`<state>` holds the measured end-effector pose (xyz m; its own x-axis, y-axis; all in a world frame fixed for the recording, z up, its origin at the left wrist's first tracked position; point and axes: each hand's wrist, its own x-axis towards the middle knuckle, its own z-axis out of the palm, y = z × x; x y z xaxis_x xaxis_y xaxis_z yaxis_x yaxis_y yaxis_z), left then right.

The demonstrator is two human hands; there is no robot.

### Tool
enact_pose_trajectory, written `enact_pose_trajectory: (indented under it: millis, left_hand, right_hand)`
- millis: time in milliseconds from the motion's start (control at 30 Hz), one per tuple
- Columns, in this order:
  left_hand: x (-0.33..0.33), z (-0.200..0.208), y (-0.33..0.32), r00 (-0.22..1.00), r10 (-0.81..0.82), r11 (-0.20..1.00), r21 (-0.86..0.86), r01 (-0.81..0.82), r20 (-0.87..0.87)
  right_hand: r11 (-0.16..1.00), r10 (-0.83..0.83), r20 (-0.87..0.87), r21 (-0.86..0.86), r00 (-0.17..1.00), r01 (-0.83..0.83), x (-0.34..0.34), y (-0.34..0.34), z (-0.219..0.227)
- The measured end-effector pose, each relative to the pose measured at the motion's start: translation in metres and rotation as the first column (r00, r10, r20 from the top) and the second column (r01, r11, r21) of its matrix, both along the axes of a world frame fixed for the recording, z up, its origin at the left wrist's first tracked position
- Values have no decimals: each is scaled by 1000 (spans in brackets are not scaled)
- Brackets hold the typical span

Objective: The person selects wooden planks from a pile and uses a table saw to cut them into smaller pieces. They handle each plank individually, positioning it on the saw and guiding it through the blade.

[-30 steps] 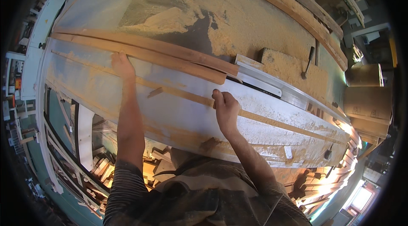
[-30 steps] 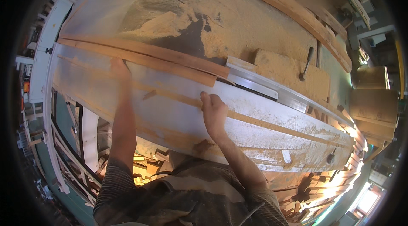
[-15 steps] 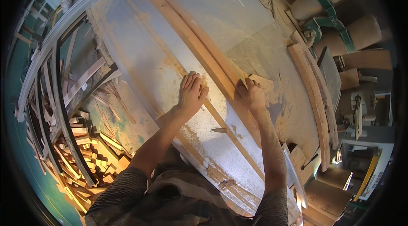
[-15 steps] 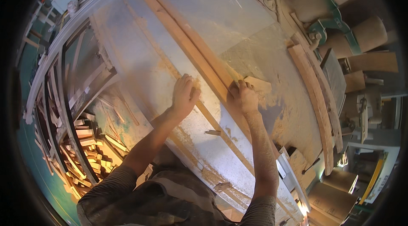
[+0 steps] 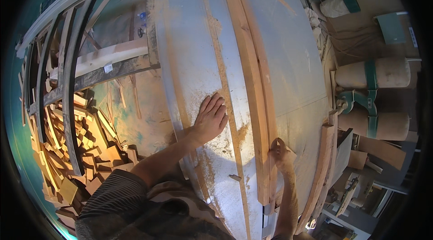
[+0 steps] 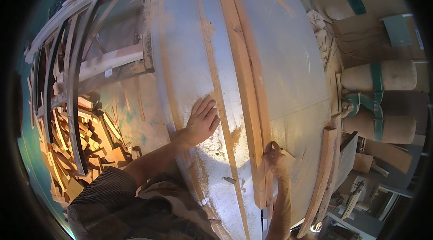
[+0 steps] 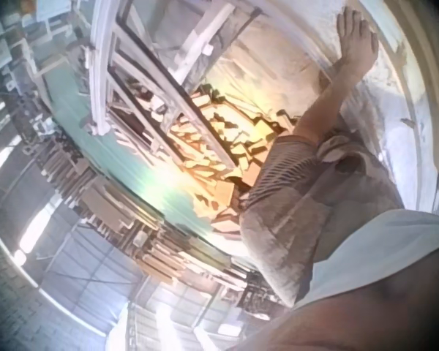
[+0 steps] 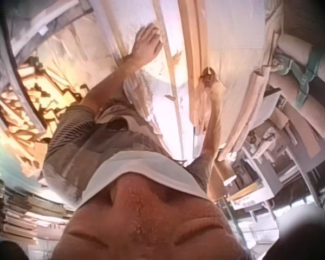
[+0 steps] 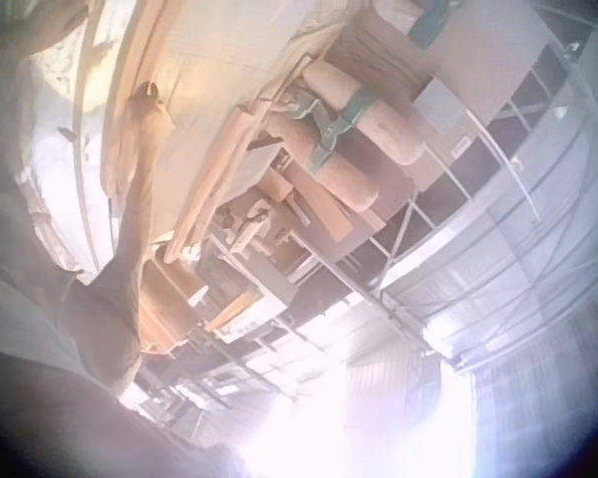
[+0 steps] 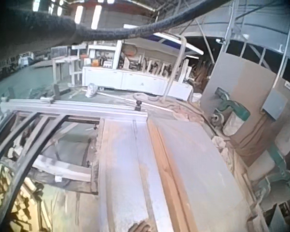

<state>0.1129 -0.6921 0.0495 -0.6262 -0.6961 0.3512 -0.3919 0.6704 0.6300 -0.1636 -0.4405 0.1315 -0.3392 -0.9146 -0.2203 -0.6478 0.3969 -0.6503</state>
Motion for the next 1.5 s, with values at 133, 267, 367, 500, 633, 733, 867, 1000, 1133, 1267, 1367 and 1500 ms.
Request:
enact_pose_trajectory:
  millis: [133, 267, 367, 500, 633, 733, 867, 1000, 1133, 1267, 1367, 1500]
  left_hand:
    - [0, 2, 4, 999, 26, 999, -19, -27, -38]
    - [2, -1, 1, 998, 39, 998, -50, -41, -49]
    - [4, -2, -1, 996, 59, 996, -65, -63, -66]
    - [1, -3, 1, 990, 73, 995, -63, -82, -122]
    - [-41, 19, 10, 987, 94, 975, 214, -64, -130]
    - [-91, 50, 11, 982, 180, 895, 423, -141, -52]
    - [-154, 29, 22, 952, 304, 897, 329, -294, 22]
    - [-172, -27, -7, 930, 367, 867, 357, -348, 17]
    - [-128, 9, 20, 890, 413, 620, 776, -121, -192]
    - [-37, 31, 55, 719, 470, 312, 859, 407, -512]
    - [-2, 36, 81, 583, 590, 163, 790, 592, -559]
    - [37, 52, 136, 552, 586, 89, 724, 684, -593]
  right_hand:
    - [1000, -19, -210, 6, 977, 20, 3, -20, 4]
    - [988, -126, -231, -112, 965, 103, 18, -105, 43]
    - [967, -227, -121, -143, 966, 209, 9, -135, 77]
    - [939, -310, 220, -85, 925, 334, 11, -117, 134]
    - [863, -468, 405, 15, 786, 506, 62, -52, 174]
    - [810, -520, 645, 167, 559, 562, 99, 5, 180]
    - [776, -626, 513, 336, 587, 534, 167, 72, 193]
    - [798, -602, 494, 340, 628, 497, 218, 98, 187]
    - [806, -584, 469, 239, 663, 541, 229, 126, 190]
    - [845, -531, 437, 213, 726, 491, 241, 158, 192]
    - [873, -476, 431, 126, 767, 471, 253, 164, 201]
    - [904, -386, 484, 26, 785, 428, 274, 186, 204]
